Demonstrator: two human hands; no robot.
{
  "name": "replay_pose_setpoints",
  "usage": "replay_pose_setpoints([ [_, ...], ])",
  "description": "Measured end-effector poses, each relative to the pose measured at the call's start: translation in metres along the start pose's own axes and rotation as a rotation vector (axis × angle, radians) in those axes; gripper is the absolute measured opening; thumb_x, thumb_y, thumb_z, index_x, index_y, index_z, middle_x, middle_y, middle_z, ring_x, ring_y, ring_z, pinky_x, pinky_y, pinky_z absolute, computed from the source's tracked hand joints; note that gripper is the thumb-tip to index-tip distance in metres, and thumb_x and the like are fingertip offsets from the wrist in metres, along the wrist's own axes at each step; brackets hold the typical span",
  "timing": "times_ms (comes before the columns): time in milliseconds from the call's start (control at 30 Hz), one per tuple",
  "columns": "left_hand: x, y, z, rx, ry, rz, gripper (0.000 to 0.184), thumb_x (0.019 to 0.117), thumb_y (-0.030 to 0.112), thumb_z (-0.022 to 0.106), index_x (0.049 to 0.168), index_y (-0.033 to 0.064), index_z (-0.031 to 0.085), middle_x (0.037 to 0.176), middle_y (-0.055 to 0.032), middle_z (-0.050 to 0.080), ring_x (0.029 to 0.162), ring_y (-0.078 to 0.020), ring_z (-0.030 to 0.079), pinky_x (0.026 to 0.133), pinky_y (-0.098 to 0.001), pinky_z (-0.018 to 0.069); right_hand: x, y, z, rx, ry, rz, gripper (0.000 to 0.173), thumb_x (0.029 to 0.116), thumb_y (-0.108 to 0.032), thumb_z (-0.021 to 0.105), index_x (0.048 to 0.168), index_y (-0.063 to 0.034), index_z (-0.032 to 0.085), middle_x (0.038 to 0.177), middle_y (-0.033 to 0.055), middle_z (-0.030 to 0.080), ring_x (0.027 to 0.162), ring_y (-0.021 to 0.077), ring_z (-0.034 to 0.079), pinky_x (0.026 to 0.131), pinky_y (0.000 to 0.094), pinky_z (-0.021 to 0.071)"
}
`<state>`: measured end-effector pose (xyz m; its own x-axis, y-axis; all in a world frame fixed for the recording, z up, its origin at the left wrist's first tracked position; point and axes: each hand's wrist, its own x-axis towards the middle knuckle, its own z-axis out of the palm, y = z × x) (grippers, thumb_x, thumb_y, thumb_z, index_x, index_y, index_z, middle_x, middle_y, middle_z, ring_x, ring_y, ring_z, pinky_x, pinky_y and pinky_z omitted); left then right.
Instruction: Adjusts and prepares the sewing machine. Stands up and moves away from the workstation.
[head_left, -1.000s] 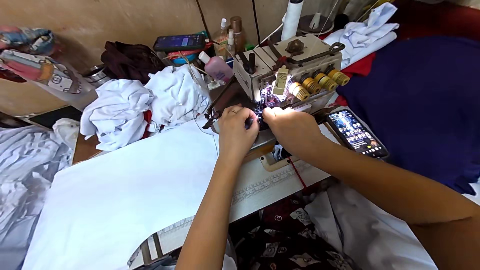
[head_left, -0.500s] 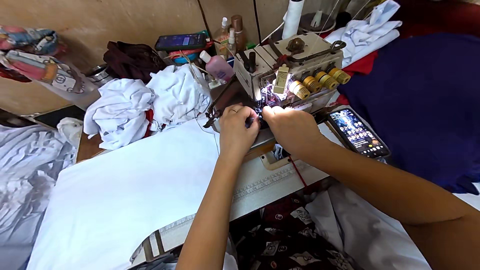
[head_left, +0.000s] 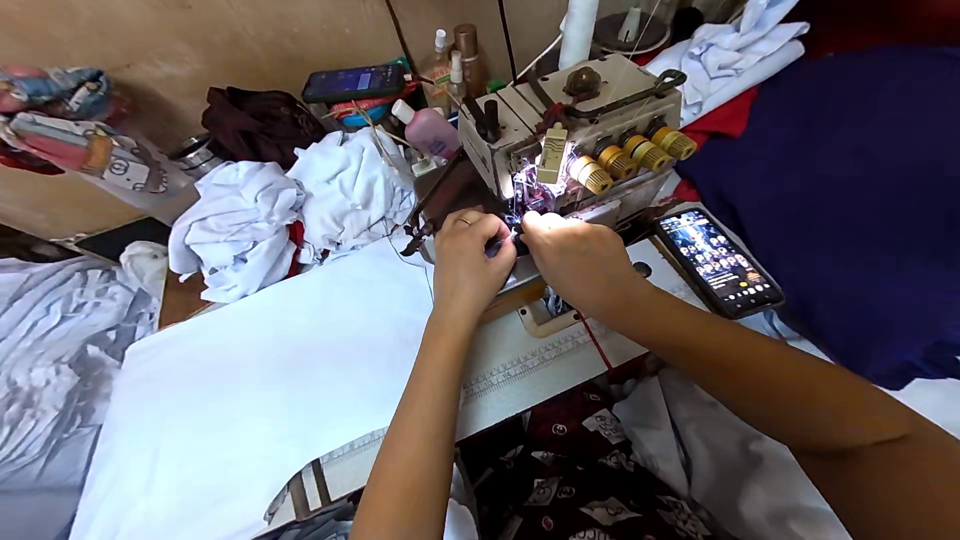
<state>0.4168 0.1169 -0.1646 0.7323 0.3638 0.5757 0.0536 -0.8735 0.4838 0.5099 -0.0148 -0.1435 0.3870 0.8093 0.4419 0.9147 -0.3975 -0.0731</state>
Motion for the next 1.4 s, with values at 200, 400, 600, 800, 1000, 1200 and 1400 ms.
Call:
replay_pose_setpoints([
  [200, 0.000, 0.000, 0.000, -0.003, -0.006, -0.003, 0.007, 0.0879, 0.009, 0.068, 0.082, 0.0077, 0.070, 0.093, -0.0079, 0.071, 0.112, -0.0295, 0.063, 0.097, -0.0510, 0.0463, 0.000, 0.003, 0.002, 0.008, 0.011, -0.021, 0.018, 0.1039, -0.015, 0.056, 0.092, -0.0031, 0.064, 0.070, 0.0116, 0.058, 0.059, 0.0293, 0.064, 0.045, 0.0395, 0.0472],
  [400, -0.002, 0.002, -0.002, 0.001, 0.000, -0.056, 0.008, 0.0873, 0.010, 0.066, 0.080, 0.0074, 0.067, 0.090, -0.0084, 0.069, 0.104, -0.0278, 0.064, 0.091, -0.0472, 0.0490, -0.008, 0.007, 0.003, 0.076, -0.002, -0.003, 0.020, 0.1042, -0.017, 0.056, 0.093, -0.0027, 0.063, 0.072, 0.0122, 0.059, 0.062, 0.0309, 0.065, 0.048, 0.0424, 0.0487],
  [600, 0.005, -0.001, -0.004, -0.007, 0.072, -0.205, 0.010, 0.0920, 0.009, 0.062, 0.086, 0.0019, 0.065, 0.089, -0.0134, 0.063, 0.088, -0.0268, 0.062, 0.076, -0.0437, 0.0500, -0.064, 0.050, 0.018, 0.512, 0.122, 0.088, 0.038, 0.0929, -0.038, 0.070, 0.111, -0.0043, 0.067, 0.093, 0.0116, 0.070, 0.068, 0.0222, 0.064, 0.057, 0.0425, 0.0528],
  [800, 0.025, -0.006, -0.003, 0.010, -0.101, -0.221, 0.020, 0.0983, 0.021, 0.064, 0.100, 0.0046, 0.076, 0.113, -0.0160, 0.070, 0.118, -0.0352, 0.061, 0.098, -0.0548, 0.0452, -0.128, 0.073, 0.057, 0.641, 0.180, 0.178, 0.027, 0.0952, -0.025, 0.067, 0.102, 0.0015, 0.068, 0.086, 0.0113, 0.069, 0.068, 0.0094, 0.060, 0.061, 0.0220, 0.0501],
  [1000, 0.033, -0.005, 0.001, 0.075, -0.147, -0.245, 0.028, 0.0924, 0.029, 0.073, 0.103, 0.0031, 0.075, 0.117, -0.0202, 0.068, 0.120, -0.0404, 0.058, 0.098, -0.0583, 0.0432, -0.137, 0.073, 0.065, 0.602, 0.176, 0.141, 0.021, 0.0944, -0.021, 0.063, 0.099, -0.0015, 0.070, 0.083, 0.0095, 0.070, 0.066, 0.0110, 0.061, 0.058, 0.0234, 0.0495],
  [1200, 0.042, -0.004, 0.003, 0.114, -0.178, -0.291, 0.021, 0.0945, 0.021, 0.066, 0.091, 0.0015, 0.073, 0.114, -0.0195, 0.067, 0.120, -0.0397, 0.056, 0.094, -0.0594, 0.0420, -0.135, 0.069, 0.064, 0.527, 0.170, 0.150, 0.020, 0.0920, -0.020, 0.064, 0.098, -0.0022, 0.071, 0.084, 0.0106, 0.071, 0.065, 0.0168, 0.064, 0.056, 0.0308, 0.0517],
  [1400, 0.035, -0.011, -0.008, 0.191, -0.010, -0.273, 0.020, 0.0968, 0.010, 0.057, 0.098, -0.0081, 0.066, 0.113, -0.0262, 0.063, 0.111, -0.0403, 0.061, 0.095, -0.0546, 0.0482, -0.136, 0.069, 0.067, 0.502, 0.204, 0.140, 0.020, 0.0930, -0.021, 0.063, 0.096, -0.0029, 0.071, 0.083, 0.0096, 0.072, 0.066, 0.0157, 0.065, 0.057, 0.0291, 0.0525],
])
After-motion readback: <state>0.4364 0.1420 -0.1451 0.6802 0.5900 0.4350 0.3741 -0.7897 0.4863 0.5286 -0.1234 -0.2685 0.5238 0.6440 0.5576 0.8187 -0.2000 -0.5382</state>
